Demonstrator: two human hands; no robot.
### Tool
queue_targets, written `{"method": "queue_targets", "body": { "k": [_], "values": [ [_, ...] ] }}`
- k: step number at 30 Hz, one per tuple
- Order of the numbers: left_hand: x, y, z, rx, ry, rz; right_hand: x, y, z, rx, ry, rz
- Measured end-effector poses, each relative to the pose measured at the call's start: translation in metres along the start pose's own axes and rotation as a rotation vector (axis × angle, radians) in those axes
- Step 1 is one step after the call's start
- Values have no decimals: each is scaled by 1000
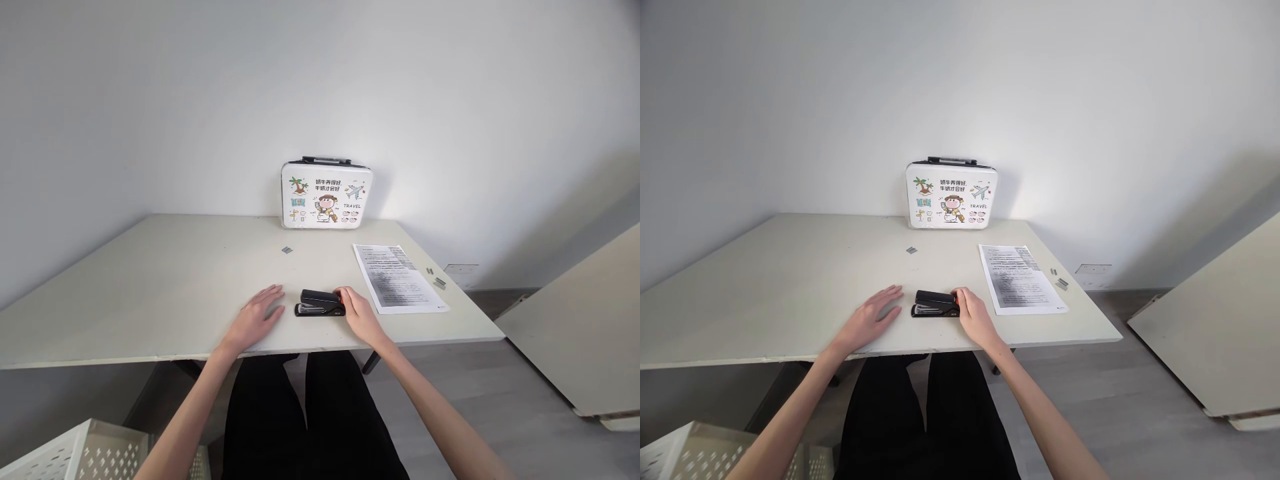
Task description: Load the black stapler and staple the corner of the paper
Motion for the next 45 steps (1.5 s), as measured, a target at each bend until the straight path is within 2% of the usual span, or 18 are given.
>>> {"method": "queue_targets", "body": {
  "k": [5, 8, 11, 14, 16, 22, 25, 32, 40, 45],
  "values": [
    [0, -3, -1, -35, -50, -45, 2, 1, -2, -6, -7, 9],
    [-2, -12, 0, -116, -169, -121, 2, 1, -2, -15, -12, 14],
    [-4, -21, 5, -304, -281, -244, 2, 0, -1, -13, -14, 15],
    [-4, -24, 14, -534, -323, -405, 2, 0, 0, -6, -10, 12],
    [-4, -22, 22, -613, -340, -452, 1, 1, -1, 1, -6, 9],
    [-5, -16, 33, -587, -383, -402, 2, 3, -4, 14, 1, -12],
    [-5, -17, 29, -609, -380, -397, 2, 4, -5, 20, 2, -16],
    [-4, -20, 19, -751, -340, -473, 1, 0, -2, 25, 7, -22],
    [-6, -20, 16, -725, -361, -436, -4, 2, 0, 6, 7, 78],
    [-7, -22, 9, -660, -376, -380, -5, 2, -2, -16, 34, 54]
  ]
}}
Point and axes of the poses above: each hand's wrist, its own x-axis towards the middle knuckle, its own y-axis out of the palm, z = x × y, the point moved 3 cm from there along x, towards the middle knuckle, and after that the axes turned 2 degrees about -z, right-handed, at the moved point
